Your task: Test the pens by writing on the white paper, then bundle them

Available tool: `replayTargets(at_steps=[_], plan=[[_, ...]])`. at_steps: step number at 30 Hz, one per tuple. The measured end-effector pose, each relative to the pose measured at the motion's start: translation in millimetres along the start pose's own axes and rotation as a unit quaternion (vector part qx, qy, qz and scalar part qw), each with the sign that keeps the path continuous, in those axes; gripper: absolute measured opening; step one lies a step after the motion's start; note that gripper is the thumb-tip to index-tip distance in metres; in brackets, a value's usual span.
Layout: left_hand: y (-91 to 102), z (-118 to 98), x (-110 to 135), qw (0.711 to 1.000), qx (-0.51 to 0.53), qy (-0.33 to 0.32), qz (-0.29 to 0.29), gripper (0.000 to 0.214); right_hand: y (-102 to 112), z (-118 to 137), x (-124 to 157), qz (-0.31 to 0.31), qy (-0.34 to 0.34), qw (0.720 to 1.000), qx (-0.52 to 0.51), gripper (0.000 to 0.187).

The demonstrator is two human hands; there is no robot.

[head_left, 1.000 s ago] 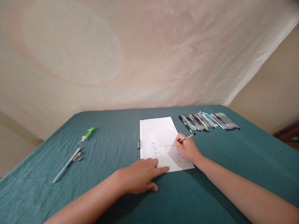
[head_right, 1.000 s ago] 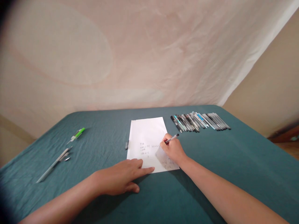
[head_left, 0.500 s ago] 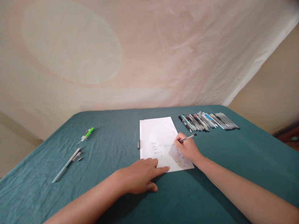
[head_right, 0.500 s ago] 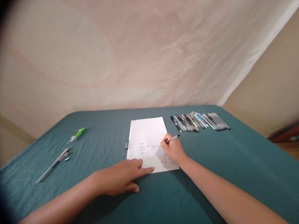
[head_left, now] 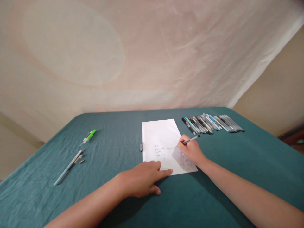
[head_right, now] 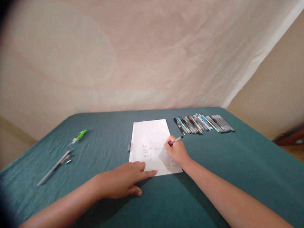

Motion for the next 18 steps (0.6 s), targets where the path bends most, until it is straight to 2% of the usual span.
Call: replayTargets(at_steps=[18], plan=[[-0.4, 0.0, -0.3, 1.0, 0.005, 0.003, 0.0, 0.07, -0.1, -3.6, 0.5, 0.006, -0.021, 1.0, -0.021, 0.013]])
Point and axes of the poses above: each hand's wrist, its own x-axis away from the middle knuckle, its own y-axis out of the back of the hand, z = x × y, the point moved 10 cm from there along -x, towards the middle knuckle, and after that the axes turned 2 degrees about z, right-handed, at the moved point
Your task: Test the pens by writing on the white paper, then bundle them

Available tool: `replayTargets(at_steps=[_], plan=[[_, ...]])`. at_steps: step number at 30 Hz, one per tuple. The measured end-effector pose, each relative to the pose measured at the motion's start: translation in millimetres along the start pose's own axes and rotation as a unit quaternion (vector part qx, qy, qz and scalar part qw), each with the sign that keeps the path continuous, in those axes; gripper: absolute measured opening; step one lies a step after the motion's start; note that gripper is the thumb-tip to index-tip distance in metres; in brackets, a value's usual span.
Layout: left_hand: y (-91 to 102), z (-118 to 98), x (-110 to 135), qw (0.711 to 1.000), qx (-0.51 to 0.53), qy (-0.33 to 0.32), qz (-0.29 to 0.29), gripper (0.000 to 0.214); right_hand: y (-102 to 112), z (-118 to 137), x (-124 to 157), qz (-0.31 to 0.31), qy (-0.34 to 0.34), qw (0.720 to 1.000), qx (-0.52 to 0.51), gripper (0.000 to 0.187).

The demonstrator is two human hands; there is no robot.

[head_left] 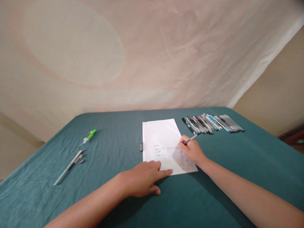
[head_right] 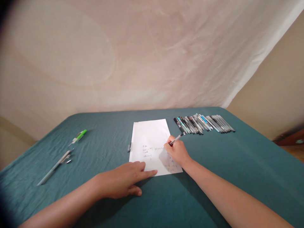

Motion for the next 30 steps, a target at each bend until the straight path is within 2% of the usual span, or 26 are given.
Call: replayTargets(at_steps=[4, 6, 8, 11, 13, 16, 19, 23, 27, 30], plan=[[4.6, -2.9, 2.4, 1.0, 0.02, -0.008, 0.002, 0.069, 0.3, -6.7, 1.6, 0.011, -0.034, 0.998, -0.05, 0.016], [11.5, 3.5, 3.0, 0.999, 0.052, -0.003, -0.008, 0.057, 2.5, -8.7, 1.6, 0.005, -0.042, 0.996, -0.08, 0.016], [25.8, 28.6, 3.9, 0.994, 0.075, 0.059, -0.06, 0.037, 5.4, -7.7, 1.0, -0.007, -0.037, 0.994, -0.106, 0.016], [53.4, 90.8, 19.9, 0.95, 0.039, 0.246, -0.191, 0.026, 8.2, 1.1, 0.2, -0.022, 0.003, 0.992, -0.126, 0.02], [57.5, 120.6, 29.3, 0.922, 0.019, 0.319, -0.218, 0.025, 6.3, 7.4, 0.3, -0.013, 0.031, 0.992, -0.118, 0.023], [51.3, 142.7, 31.7, 0.917, 0.019, 0.342, -0.206, 0.025, 5.9, 11.9, 0.5, -0.01, 0.051, 0.995, -0.086, 0.023], [45.1, 144.5, 28.9, 0.928, 0.026, 0.317, -0.196, 0.021, 14.2, 17.8, 0.6, -0.041, 0.087, 0.992, -0.081, 0.023], [43.2, 135.7, 23.9, 0.94, 0.008, 0.275, -0.204, 0.014, 15.2, 15.3, -2.5, -0.032, 0.081, 0.978, -0.192, 0.036], [53.3, 129.5, 24.7, 0.931, 0.019, 0.26, -0.257, 0.02, 19.4, 5.6, -4.5, -0.053, 0.039, 0.945, -0.321, 0.029], [62.9, 121.0, 25.2, 0.917, 0.079, 0.233, -0.315, 0.023, 25.8, 2.2, -3.8, -0.072, 0.027, 0.942, -0.327, 0.025]])
Point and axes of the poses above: each hand's wrist, its own x-axis away from the middle knuckle, its own y-axis out of the back of the hand, z = x × y, the point moved 10 cm from there along -x, towards the middle knuckle, and after that the axes turned 2 degrees about z, right-handed, at the moved point
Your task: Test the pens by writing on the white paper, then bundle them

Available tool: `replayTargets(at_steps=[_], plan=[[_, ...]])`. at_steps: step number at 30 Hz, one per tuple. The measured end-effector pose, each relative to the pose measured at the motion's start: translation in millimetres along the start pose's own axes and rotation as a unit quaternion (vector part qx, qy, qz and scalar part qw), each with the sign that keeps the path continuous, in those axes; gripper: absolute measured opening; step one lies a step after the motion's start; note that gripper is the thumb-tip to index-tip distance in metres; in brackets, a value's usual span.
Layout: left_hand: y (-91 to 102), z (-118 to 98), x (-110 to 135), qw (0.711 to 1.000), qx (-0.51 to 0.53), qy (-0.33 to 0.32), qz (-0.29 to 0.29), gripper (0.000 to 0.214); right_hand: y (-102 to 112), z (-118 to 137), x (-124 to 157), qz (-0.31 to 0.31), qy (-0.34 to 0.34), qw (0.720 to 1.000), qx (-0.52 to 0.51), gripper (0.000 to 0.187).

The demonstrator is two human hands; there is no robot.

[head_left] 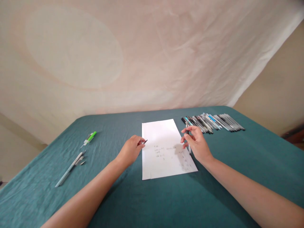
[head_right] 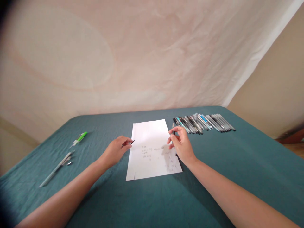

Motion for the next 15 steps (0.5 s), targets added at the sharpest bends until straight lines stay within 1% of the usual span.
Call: replayTargets(at_steps=[2, 4, 6, 9, 11, 15], plan=[[-0.3, -10.2, 1.3, 0.998, 0.053, -0.02, -0.019, 0.023, -0.2, 4.4, 0.9, 0.012, 0.011, 0.999, 0.048, 0.025], [-5.4, -21.6, 4.1, 0.994, 0.091, -0.053, -0.031, 0.022, -5.9, 11.5, 3.8, 0.04, 0.04, 0.989, 0.137, 0.025], [-14.5, -30.9, 7.3, 0.99, 0.113, -0.084, -0.034, 0.021, -19.4, 20.0, 10.0, 0.088, 0.091, 0.962, 0.244, 0.022], [-30.8, -37.3, 10.2, 0.987, 0.125, -0.104, -0.013, 0.02, -45.1, 29.1, 24.6, 0.162, 0.178, 0.901, 0.361, 0.022], [-36.2, -37.7, 10.8, 0.986, 0.128, -0.105, -0.002, 0.021, -55.1, 31.7, 31.6, 0.183, 0.211, 0.874, 0.397, 0.025], [-35.1, -34.9, 10.0, 0.987, 0.128, -0.092, -0.002, 0.02, -64.0, 33.3, 37.8, 0.199, 0.238, 0.857, 0.413, 0.024]])
Point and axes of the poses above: each hand's wrist, its own x-axis away from the middle knuckle, its own y-axis out of the back of the hand, z = x × y, the point moved 10 cm from there along -x, towards the middle knuckle, and after that the axes turned 2 degrees about z, right-handed, at the moved point
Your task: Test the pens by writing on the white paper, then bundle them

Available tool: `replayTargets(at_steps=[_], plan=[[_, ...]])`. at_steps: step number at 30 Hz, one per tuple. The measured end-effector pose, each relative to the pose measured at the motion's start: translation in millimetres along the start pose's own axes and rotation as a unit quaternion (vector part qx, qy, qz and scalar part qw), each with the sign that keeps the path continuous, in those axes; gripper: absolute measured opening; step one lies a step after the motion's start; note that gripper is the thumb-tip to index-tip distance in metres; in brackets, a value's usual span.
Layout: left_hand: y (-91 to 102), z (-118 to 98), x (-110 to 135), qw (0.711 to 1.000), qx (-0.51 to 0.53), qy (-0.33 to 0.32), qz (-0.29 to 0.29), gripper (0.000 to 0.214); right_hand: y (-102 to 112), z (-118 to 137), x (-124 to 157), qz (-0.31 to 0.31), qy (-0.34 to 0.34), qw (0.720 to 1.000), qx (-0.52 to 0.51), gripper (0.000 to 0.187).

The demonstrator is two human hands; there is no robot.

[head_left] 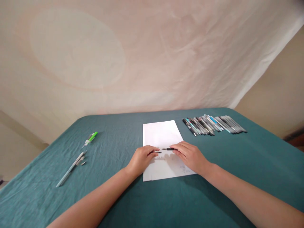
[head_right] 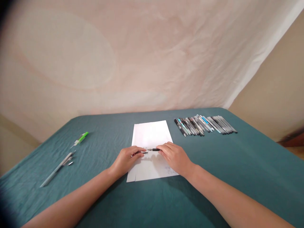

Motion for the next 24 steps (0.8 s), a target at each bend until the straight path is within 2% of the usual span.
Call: replayTargets(at_steps=[5, 10, 14, 17, 20, 24], plan=[[0.3, -6.0, -0.9, 1.0, -0.003, -0.02, 0.014, 0.021, -3.4, 7.8, -0.2, 0.01, 0.03, 0.999, -0.004, 0.023], [-8.6, -17.3, 2.3, 0.998, 0.006, -0.033, 0.047, 0.022, -4.6, 22.1, 0.2, 0.015, 0.058, 0.998, -0.014, 0.024], [-18.7, -31.4, 7.3, 0.994, 0.011, -0.05, 0.096, 0.024, -13.1, 43.2, 5.5, 0.058, 0.069, 0.996, -0.012, 0.027], [-14.7, -36.8, 8.3, 0.991, -0.004, -0.056, 0.119, 0.024, -18.6, 48.7, 10.4, 0.097, 0.03, 0.994, 0.026, 0.024], [-5.2, -32.2, 6.9, 0.99, -0.013, -0.039, 0.134, 0.021, -21.2, 41.3, 14.8, 0.134, -0.031, 0.988, 0.069, 0.02], [-6.2, -26.9, 7.9, 0.986, 0.0, -0.035, 0.163, 0.021, -28.3, 35.5, 17.8, 0.174, -0.052, 0.98, 0.085, 0.02]])
Point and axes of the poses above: each hand's wrist, its own x-axis away from the middle knuckle, its own y-axis out of the back of the hand, z = x × y, the point moved 10 cm from there along -x, towards the middle knuckle, and after that the axes turned 2 degrees about z, right-handed, at the moved point
